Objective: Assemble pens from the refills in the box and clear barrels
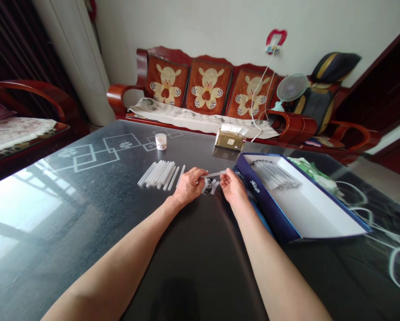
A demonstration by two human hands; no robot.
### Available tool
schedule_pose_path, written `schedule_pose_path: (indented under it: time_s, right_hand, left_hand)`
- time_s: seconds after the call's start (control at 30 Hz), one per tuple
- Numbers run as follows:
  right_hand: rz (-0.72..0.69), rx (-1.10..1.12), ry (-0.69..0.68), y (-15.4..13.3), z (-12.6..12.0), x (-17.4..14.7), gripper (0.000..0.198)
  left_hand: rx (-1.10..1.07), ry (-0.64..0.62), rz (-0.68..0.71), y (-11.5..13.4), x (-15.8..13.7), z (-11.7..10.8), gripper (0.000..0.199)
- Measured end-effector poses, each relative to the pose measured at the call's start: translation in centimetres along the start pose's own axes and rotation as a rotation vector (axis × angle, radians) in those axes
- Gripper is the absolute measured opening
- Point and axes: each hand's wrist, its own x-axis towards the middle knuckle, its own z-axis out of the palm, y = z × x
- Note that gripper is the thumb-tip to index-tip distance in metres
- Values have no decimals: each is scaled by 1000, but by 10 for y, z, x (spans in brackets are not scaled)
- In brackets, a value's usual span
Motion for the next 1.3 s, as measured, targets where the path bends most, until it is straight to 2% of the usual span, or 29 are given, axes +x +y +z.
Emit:
schedule_pose_path:
  time_s: [0.03,0.1,0.27,0.4,0.53,0.67,0.9,1.0,1.17,1.3]
  right_hand:
    - [-7,13,-29,1,-2,1,13]
    - [-23,25,-99,2,-4,3,13]
    - [-35,-3,-202,4,-4,1,18]
    - [4,-53,-293,5,0,-4,18]
    - [32,-50,-355,6,4,-10,18]
    - [36,-50,-292,11,7,-13,16]
    - [-30,-54,-318,20,11,-17,26]
    - [-38,-20,-274,22,15,-20,24]
    - [-53,-2,-117,23,21,-24,18]
    - [-98,16,-106,26,21,-26,16]
  left_hand:
    - [75,-43,58,1,-1,0,26]
    - [193,-124,76,5,-3,0,29]
    - [435,-311,-80,21,0,-4,31]
    - [489,-391,-124,29,2,-3,31]
    - [440,-350,-155,29,0,1,28]
    - [491,-276,-161,27,-4,4,26]
    - [598,-162,-53,25,-8,7,31]
    - [625,-126,-13,23,-9,8,32]
    - [587,-189,-62,24,-8,10,25]
    - [546,-254,-103,29,-7,12,22]
